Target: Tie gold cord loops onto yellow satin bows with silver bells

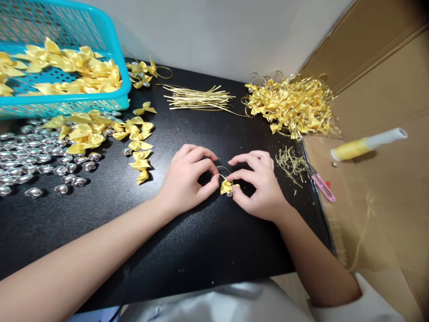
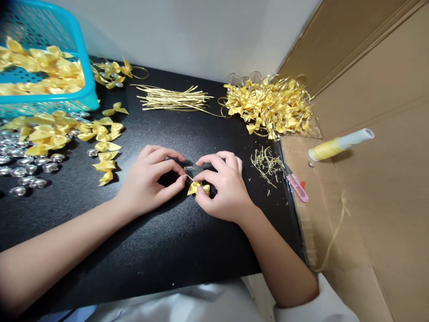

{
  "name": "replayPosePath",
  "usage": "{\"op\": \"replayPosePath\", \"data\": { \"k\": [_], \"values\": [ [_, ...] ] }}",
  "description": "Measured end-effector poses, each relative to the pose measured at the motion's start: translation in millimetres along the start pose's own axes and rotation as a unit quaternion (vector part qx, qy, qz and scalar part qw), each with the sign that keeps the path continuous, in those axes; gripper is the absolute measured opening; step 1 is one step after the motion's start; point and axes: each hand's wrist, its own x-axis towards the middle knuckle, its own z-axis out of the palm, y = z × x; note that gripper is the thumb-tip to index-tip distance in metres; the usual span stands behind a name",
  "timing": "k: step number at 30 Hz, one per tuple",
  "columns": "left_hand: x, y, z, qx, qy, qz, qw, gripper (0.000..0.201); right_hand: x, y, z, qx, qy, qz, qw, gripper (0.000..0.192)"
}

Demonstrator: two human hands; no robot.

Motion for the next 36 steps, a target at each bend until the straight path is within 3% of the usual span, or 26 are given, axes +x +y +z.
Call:
{"op": "replayPosePath", "data": {
  "k": [5,19,36],
  "values": [
    [0.2,0.1,0.8,-0.001,0.004,0.008,1.000,0.012,1.1,1.7,2.3,0.021,0.004,0.017,1.000,0.019],
    [-1.1,-0.3,0.4,-0.002,0.014,0.011,1.000,0.010,0.3,2.5,3.0,-0.011,0.024,0.005,1.000,0.007],
    [0.2,0.7,-0.9,-0.007,0.046,0.010,0.999,0.011,-1.6,3.3,4.2,-0.041,-0.010,-0.015,0.999,0.006]
  ]
}}
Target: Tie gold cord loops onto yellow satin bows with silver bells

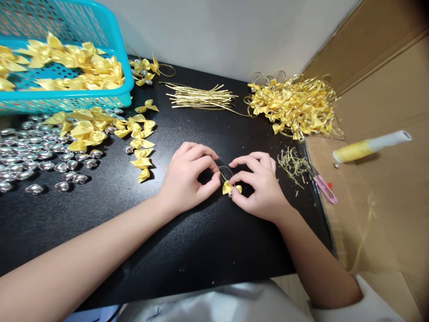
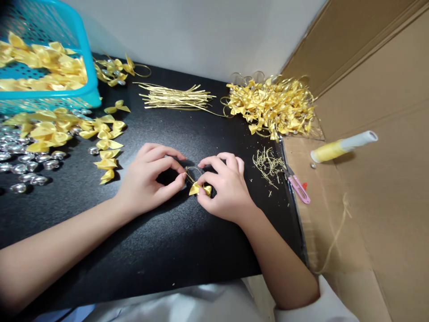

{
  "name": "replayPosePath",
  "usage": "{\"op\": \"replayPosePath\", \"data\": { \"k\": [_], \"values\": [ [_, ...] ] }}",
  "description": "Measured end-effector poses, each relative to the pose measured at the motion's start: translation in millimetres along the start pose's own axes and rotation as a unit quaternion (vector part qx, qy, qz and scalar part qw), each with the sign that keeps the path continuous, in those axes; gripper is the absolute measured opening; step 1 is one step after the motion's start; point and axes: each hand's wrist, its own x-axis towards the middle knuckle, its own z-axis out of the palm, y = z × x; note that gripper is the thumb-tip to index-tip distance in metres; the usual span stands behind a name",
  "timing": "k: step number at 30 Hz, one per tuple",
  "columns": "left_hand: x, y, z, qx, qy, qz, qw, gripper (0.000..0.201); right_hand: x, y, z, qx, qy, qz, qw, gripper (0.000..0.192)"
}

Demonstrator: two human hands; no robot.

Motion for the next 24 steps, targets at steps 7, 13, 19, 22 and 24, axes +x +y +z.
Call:
{"op": "replayPosePath", "data": {
  "k": [7,13,19,22,24],
  "values": [
    [-0.7,-0.4,0.0,-0.003,-0.018,0.003,1.000,0.010,0.4,-2.0,-0.5,0.013,0.013,0.013,1.000,0.006],
    [0.1,0.1,-0.2,-0.004,-0.023,0.011,1.000,0.010,2.2,-0.1,1.9,0.032,0.009,0.027,0.999,0.011],
    [0.9,1.1,-0.7,-0.006,-0.024,-0.014,1.000,0.011,4.0,0.9,-0.1,0.081,-0.015,0.056,0.995,0.014],
    [1.1,1.1,-0.9,-0.006,-0.025,-0.022,0.999,0.012,4.9,2.1,-1.1,0.102,-0.023,0.061,0.993,0.015],
    [1.1,1.0,-0.8,-0.006,-0.024,-0.022,0.999,0.012,5.4,3.2,-1.8,0.113,-0.031,0.058,0.991,0.014]
  ]
}}
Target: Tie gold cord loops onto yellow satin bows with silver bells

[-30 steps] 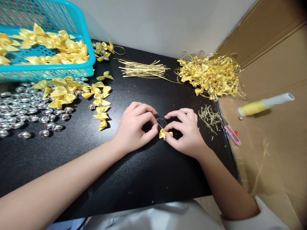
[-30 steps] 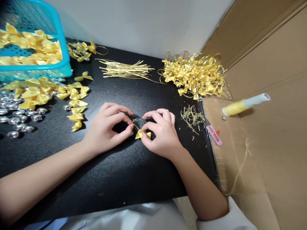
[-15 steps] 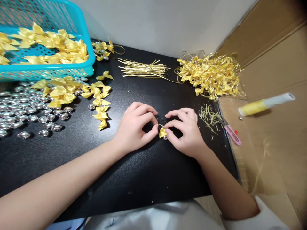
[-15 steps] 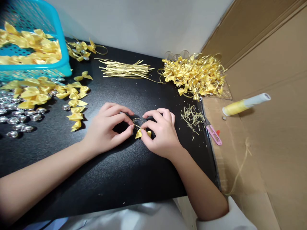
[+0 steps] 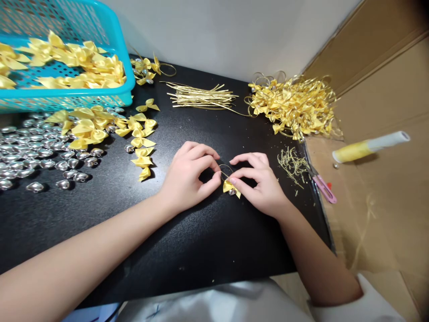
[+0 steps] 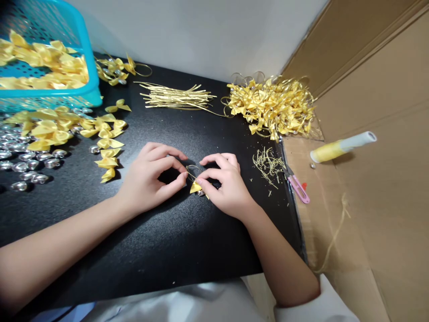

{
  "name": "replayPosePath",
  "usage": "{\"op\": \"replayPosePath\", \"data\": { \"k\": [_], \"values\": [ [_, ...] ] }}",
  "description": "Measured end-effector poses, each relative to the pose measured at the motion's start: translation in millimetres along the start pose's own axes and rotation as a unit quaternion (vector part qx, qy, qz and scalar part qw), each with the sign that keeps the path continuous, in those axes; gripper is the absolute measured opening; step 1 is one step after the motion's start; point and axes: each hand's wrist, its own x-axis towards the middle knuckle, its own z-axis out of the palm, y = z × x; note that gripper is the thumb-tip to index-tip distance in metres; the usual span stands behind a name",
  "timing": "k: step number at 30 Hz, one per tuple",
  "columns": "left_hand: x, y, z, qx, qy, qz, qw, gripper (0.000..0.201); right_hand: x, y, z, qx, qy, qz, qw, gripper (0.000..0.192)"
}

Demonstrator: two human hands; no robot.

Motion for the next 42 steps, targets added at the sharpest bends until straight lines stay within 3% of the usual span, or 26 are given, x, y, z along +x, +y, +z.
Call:
{"op": "replayPosePath", "data": {
  "k": [10,22,42],
  "values": [
    [-0.2,-0.7,1.1,0.004,0.006,0.007,1.000,0.012,0.7,2.1,-4.0,0.025,-0.027,0.009,0.999,0.028],
    [0.3,-0.5,0.7,0.003,0.000,-0.004,1.000,0.012,0.5,1.5,-1.2,-0.010,-0.016,0.006,1.000,0.013],
    [0.6,-0.6,0.8,0.006,0.009,-0.020,1.000,0.011,-0.1,3.4,-3.1,-0.026,-0.034,0.001,0.999,0.011]
  ]
}}
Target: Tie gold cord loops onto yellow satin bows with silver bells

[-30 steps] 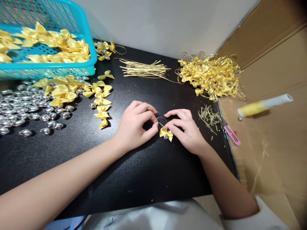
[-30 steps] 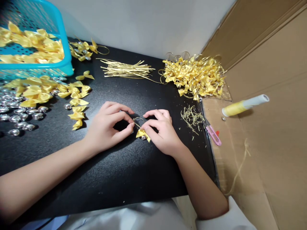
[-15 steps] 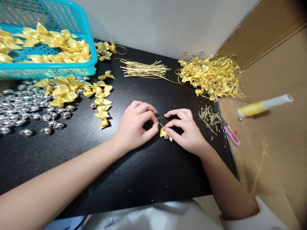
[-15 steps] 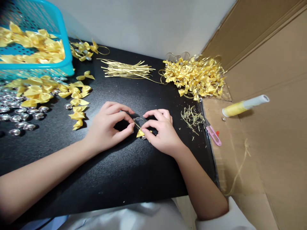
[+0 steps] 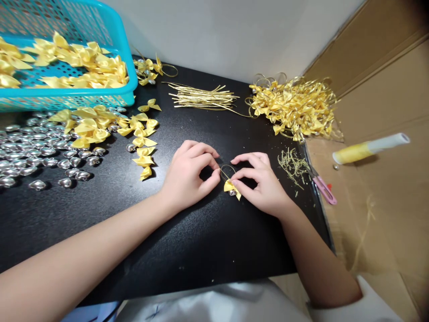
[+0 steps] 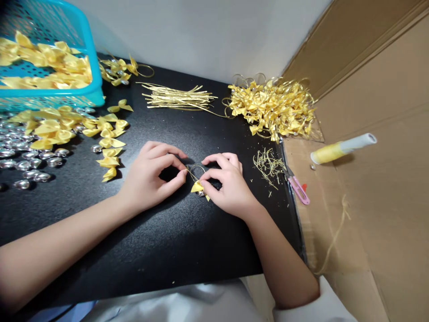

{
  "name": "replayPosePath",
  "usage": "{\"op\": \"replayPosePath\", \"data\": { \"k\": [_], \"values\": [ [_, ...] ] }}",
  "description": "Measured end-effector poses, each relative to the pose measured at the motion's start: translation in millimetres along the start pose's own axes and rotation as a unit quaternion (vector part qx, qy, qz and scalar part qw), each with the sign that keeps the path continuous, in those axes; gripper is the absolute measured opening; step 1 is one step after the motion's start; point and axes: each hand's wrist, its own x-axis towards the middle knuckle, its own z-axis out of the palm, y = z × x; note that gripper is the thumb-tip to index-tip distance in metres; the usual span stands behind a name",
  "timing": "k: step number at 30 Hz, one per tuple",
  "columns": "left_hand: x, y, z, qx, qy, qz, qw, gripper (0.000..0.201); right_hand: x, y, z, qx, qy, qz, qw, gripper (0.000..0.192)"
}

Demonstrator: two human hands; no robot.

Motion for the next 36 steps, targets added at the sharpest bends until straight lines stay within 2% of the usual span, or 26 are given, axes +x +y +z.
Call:
{"op": "replayPosePath", "data": {
  "k": [17,21,27,32,36],
  "values": [
    [0,0,0.7,0.003,0.002,-0.018,1.000,0.011,-4,-5,-4,-0.039,-0.001,-0.041,0.998,0.015],
    [0,-1,0.7,0.004,0.004,-0.014,1.000,0.011,-4,-4,-3,-0.037,0.020,-0.053,0.998,0.013],
    [0,-2,1.1,-0.001,0.011,0.008,1.000,0.010,-2,-7,-3,0.047,0.102,-0.042,0.993,0.017],
    [-1,-1,1.3,-0.004,0.016,0.039,0.999,0.009,-3,-5,6,0.122,0.099,0.012,0.988,0.019],
    [0,-1,0.2,-0.020,0.017,0.065,0.998,0.008,-3,-6,10,0.135,0.107,0.018,0.985,0.025]
  ]
}}
